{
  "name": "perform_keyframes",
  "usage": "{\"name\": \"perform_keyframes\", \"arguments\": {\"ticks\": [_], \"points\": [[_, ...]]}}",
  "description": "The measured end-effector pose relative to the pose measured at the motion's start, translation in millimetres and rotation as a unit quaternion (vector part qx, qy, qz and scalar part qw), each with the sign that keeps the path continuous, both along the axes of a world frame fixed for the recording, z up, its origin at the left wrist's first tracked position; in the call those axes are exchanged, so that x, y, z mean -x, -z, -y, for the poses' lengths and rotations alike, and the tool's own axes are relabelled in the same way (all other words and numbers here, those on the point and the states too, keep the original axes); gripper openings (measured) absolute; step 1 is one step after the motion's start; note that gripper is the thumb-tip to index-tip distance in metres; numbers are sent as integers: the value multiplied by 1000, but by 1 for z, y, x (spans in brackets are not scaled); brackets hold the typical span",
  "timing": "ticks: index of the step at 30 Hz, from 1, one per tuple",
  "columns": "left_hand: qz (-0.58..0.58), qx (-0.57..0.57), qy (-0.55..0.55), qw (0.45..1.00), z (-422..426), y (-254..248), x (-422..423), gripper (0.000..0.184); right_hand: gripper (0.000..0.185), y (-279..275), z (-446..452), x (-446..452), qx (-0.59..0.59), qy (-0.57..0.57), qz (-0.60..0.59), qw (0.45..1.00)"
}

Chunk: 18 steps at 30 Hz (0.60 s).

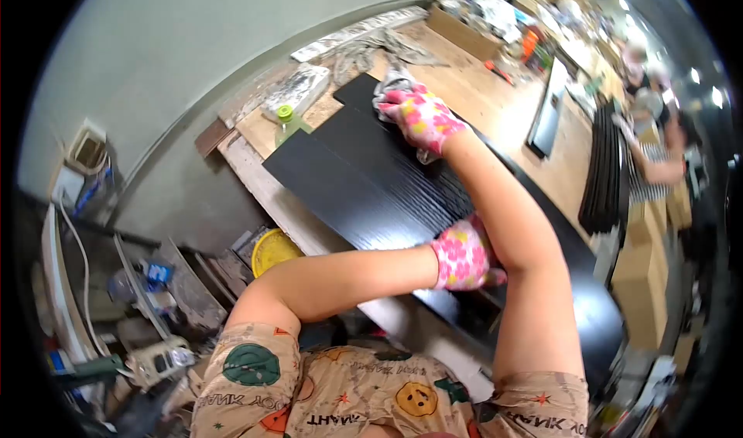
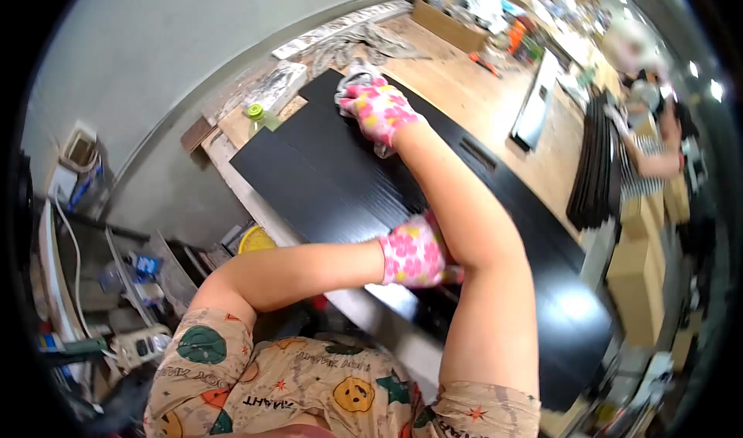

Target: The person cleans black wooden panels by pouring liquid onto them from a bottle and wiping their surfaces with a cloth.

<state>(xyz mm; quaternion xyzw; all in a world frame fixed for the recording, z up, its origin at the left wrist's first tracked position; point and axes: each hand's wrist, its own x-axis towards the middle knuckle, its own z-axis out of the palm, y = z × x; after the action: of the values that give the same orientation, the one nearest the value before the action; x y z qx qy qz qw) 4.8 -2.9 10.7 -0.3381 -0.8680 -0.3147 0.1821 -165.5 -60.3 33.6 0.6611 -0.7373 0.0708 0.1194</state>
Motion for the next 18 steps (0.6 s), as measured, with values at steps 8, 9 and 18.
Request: {"name": "perform_keyframes", "arguments": {"ticks": [8,9,18], "points": [[-41,50,-59,996,101,-31,-66,35,18,-68,-291,-136,11,377,15,926],[-13,27,-78,996,132,-41,-71,30,19,-83,-314,-174,86,427,12,900],[121,22,-548,827,302,6,-96,48,22,75,-312,-384,92,390,461,792]]}}
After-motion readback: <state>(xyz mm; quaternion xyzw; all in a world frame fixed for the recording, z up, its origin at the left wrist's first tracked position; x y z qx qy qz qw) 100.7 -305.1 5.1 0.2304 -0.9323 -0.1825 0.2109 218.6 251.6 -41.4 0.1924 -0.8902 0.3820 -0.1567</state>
